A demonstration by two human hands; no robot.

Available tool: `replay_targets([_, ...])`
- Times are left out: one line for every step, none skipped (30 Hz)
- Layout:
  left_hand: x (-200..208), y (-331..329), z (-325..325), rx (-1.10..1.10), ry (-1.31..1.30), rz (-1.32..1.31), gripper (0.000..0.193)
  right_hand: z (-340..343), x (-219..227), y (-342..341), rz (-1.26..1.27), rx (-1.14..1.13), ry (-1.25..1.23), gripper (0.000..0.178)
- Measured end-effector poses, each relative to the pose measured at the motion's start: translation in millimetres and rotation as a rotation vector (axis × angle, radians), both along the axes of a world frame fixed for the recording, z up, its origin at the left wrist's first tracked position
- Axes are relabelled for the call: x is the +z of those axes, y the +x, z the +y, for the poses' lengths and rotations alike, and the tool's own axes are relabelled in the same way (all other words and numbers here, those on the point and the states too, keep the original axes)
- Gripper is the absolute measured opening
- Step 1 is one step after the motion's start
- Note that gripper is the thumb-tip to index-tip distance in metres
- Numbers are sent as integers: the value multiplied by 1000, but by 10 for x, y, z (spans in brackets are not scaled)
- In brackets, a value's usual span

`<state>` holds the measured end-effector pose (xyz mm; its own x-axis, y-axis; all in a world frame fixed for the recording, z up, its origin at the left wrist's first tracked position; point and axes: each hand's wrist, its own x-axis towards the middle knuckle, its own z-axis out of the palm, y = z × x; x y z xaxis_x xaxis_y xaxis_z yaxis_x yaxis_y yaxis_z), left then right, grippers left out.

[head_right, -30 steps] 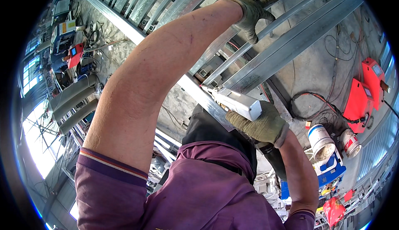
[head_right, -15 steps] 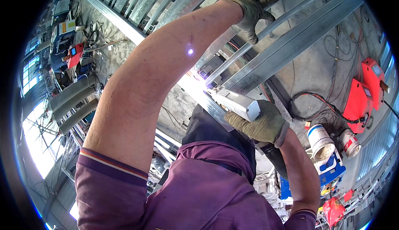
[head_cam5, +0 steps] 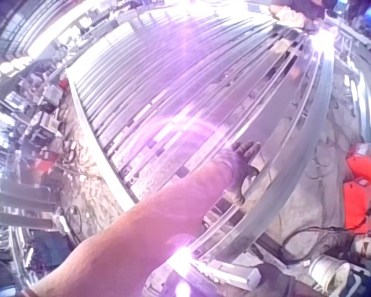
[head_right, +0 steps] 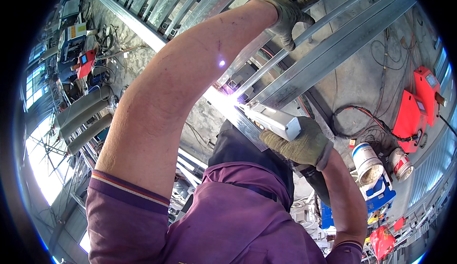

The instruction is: The person welds metal bars onto a large metal frame using a handheld welding tool. They repeatedly position the tool at joints, create welds with visible sparks, and move along the frame to join multiple sections.

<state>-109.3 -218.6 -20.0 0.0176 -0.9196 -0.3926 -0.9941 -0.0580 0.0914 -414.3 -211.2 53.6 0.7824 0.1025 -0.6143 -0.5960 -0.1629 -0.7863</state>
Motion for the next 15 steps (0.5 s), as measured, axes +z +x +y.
replay_targets([2, 3, -2, 1, -2, -1, 97, -2, 2, -4, -3, 11, -2, 47])
replay_targets([3, 1, -5, 0, -4, -2, 97, -2, 7, -8, -6, 22, -4, 46])
replay_targets([2, 3, -5, 1, -1, -2, 97, -2, 7, -10, -9, 33, -5, 46])
replay_targets([0, 4, -2, 1, -1, -3, 97, -1, 13, -8, -6, 30, -1, 46])
replay_targets([1, 11, -3, 3, -3, -3, 97, -2, 28, -1, -2, 27, 3, 46])
replay_targets([-2, 15, 5, 6, -2, -4, 97, -5, 45, 10, 2, 26, 8, 46])
replay_targets([-4, 23, 13, 6, 1, -5, 97, -11, 71, 24, 30, 39, -9, 46])
replay_targets([-2, 35, 13, 9, 0, -6, 97, -19, 103, 41, 58, 52, -26, 47])
replay_targets([-1, 34, 10, 6, 0, -6, 97, -18, 124, 46, 88, 60, -44, 47])
replay_targets([3, 38, 3, 3, -4, -4, 97, -11, 117, 35, 102, 37, -14, 47])
replay_targets([7, 39, 4, -2, -6, -6, 97, -2, 95, 11, 115, 13, 15, 47])
replay_targets([8, 38, 2, -4, -4, -5, 97, 6, 67, -14, 128, -11, 47, 47])
replay_targets([10, 33, 3, -9, -4, -5, 97, 21, 49, -49, 71, -22, 26, 47])
replay_targets([15, 33, 4, -10, -3, -4, 97, 43, 41, -95, 15, -35, 4, 47])
replay_targets([14, 43, 15, -7, -1, -7, 97, 65, 45, -119, -46, -45, -16, 48])
